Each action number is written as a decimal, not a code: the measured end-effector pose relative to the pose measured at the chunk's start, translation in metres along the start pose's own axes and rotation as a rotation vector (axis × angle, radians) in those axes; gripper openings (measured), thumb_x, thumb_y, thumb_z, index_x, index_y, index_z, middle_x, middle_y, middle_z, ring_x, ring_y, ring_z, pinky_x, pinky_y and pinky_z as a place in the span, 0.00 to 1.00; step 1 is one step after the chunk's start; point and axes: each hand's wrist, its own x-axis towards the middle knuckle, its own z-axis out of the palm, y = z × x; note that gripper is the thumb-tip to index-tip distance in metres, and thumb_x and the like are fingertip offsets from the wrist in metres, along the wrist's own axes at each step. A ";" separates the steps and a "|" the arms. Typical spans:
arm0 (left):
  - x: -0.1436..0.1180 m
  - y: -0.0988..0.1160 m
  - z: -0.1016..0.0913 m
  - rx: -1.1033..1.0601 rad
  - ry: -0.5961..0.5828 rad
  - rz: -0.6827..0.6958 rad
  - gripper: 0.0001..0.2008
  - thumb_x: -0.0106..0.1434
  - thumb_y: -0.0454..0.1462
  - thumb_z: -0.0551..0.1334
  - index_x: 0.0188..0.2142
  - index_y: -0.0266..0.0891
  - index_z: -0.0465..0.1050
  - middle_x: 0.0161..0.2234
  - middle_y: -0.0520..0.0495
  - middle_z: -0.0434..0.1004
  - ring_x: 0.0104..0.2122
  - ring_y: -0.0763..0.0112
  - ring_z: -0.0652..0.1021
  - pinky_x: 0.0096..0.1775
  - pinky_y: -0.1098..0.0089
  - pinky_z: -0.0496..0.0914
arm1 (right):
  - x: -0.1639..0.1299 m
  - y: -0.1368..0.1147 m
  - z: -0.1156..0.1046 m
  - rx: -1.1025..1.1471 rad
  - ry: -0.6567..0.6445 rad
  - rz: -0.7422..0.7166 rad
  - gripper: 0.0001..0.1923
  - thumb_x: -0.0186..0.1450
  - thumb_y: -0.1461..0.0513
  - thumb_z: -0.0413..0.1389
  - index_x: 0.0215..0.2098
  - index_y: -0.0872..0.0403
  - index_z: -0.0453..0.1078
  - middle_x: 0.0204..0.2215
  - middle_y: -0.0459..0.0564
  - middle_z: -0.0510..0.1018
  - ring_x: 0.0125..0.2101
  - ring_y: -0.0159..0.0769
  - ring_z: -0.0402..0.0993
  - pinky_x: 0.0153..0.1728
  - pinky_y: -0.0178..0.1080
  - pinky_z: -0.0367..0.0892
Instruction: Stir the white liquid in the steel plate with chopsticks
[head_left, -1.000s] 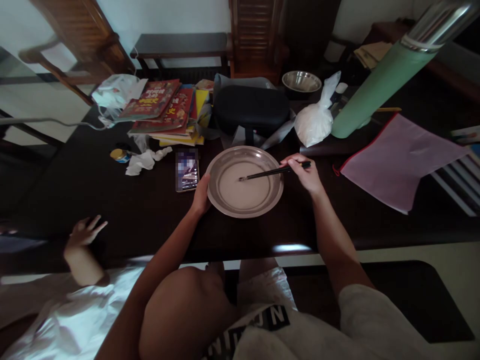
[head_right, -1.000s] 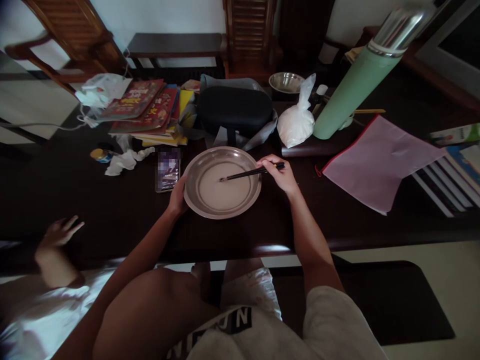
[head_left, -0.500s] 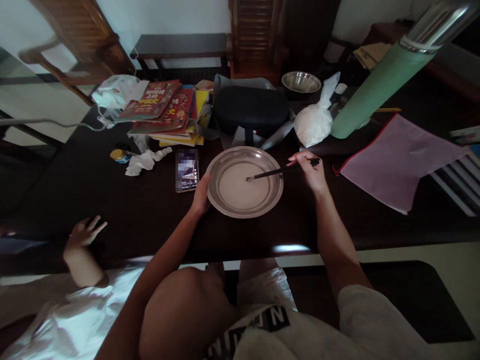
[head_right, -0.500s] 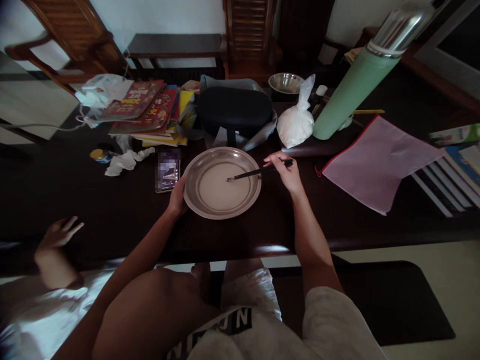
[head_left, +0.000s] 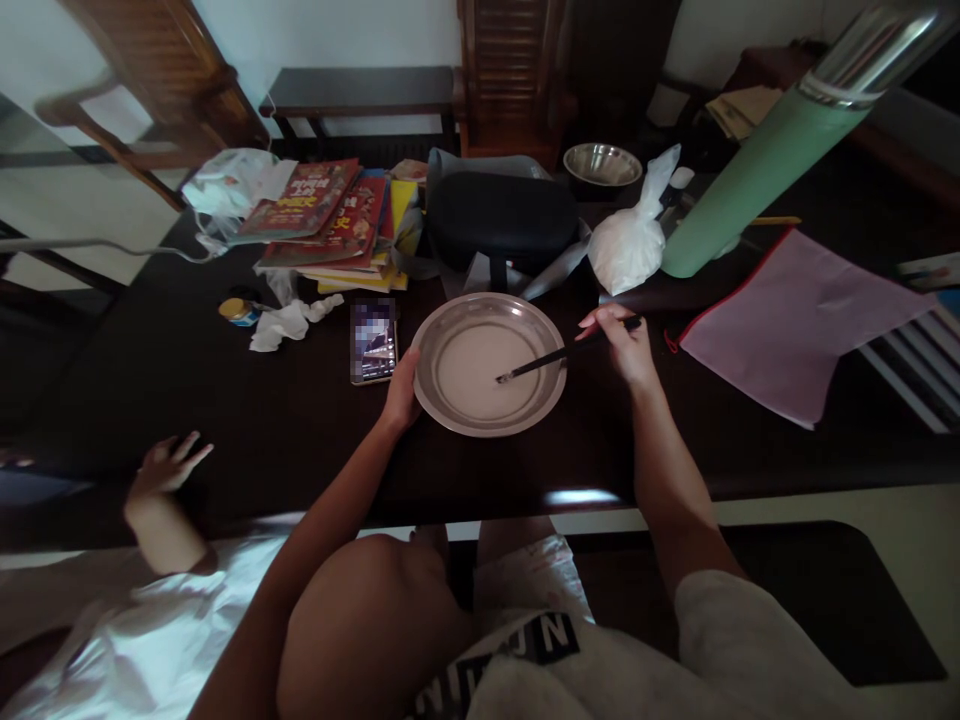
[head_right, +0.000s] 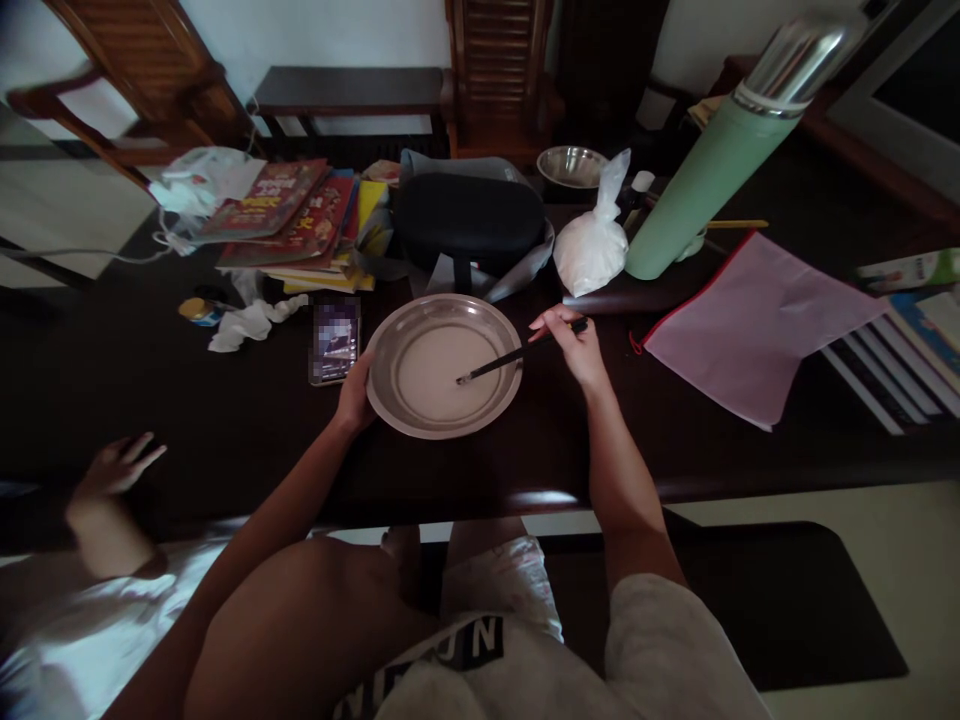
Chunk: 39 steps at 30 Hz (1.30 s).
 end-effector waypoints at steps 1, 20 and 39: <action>-0.001 0.001 0.000 0.008 -0.008 0.005 0.14 0.66 0.47 0.70 0.38 0.37 0.80 0.43 0.38 0.87 0.55 0.46 0.82 0.55 0.58 0.78 | -0.001 0.000 0.002 0.010 -0.037 0.011 0.25 0.64 0.36 0.63 0.29 0.46 0.82 0.22 0.43 0.82 0.26 0.36 0.82 0.34 0.42 0.77; 0.002 -0.001 -0.001 0.102 -0.027 0.077 0.17 0.65 0.51 0.70 0.39 0.39 0.81 0.42 0.41 0.87 0.55 0.47 0.81 0.54 0.58 0.78 | -0.001 -0.003 0.004 -0.039 -0.024 -0.020 0.25 0.64 0.36 0.64 0.32 0.46 0.82 0.29 0.45 0.86 0.32 0.39 0.85 0.40 0.44 0.79; 0.000 0.002 0.000 0.105 -0.025 0.046 0.17 0.63 0.51 0.69 0.37 0.39 0.80 0.42 0.40 0.87 0.57 0.46 0.80 0.57 0.56 0.77 | -0.002 -0.008 0.004 -0.100 -0.168 0.006 0.27 0.64 0.35 0.62 0.30 0.47 0.82 0.29 0.47 0.86 0.34 0.40 0.84 0.42 0.45 0.78</action>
